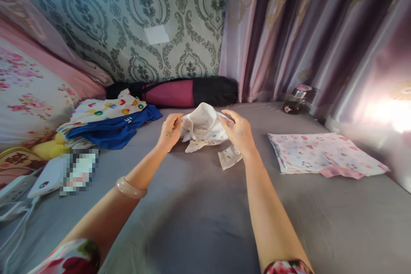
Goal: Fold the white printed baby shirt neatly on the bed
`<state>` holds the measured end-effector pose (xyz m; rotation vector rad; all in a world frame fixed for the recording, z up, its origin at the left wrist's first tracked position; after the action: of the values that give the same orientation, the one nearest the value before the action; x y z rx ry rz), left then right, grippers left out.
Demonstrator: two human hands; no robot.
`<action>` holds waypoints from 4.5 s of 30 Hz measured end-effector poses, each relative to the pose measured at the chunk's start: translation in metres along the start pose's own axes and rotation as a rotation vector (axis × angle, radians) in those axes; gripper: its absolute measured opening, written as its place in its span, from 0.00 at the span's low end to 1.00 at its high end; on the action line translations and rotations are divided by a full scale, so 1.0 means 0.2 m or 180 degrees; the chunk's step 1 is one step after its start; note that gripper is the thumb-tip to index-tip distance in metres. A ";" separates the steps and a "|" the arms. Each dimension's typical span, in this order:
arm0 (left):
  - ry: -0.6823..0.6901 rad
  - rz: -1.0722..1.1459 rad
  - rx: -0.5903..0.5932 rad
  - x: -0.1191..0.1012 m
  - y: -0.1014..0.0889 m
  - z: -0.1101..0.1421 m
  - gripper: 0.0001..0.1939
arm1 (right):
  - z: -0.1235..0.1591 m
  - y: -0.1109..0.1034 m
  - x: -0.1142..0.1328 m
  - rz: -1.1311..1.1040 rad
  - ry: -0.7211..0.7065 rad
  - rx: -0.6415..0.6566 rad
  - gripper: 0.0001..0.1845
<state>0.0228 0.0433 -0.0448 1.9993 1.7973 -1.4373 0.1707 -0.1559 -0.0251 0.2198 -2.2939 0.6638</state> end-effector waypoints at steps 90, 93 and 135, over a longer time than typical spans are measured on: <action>-0.0315 -0.2002 0.1031 0.44 -0.06 0.38 0.18 | 0.32 0.29 -0.20 0.2295 -0.0241 0.2434 0.17; -0.0257 -0.2009 0.0959 0.47 -0.05 0.35 0.18 | 0.28 0.30 -0.23 0.2329 -0.0264 0.2452 0.17; -0.1582 -0.1245 0.1867 0.76 -0.51 0.17 0.25 | 0.23 -0.12 -0.58 -0.0313 0.2642 0.1817 0.16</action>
<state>-0.1012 0.1629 -0.1151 1.2796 1.7163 -2.5436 0.2355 -0.2048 -0.1229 0.2565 -1.2680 1.0995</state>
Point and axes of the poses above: each hand's wrist, its own z-axis away from the middle knuckle, its own y-axis out of the palm, x = y × z, the point moved 3 cm from there along -z, towards the middle knuckle, and after that the axes turned 8 degrees about -y, right-handed, at the moved point
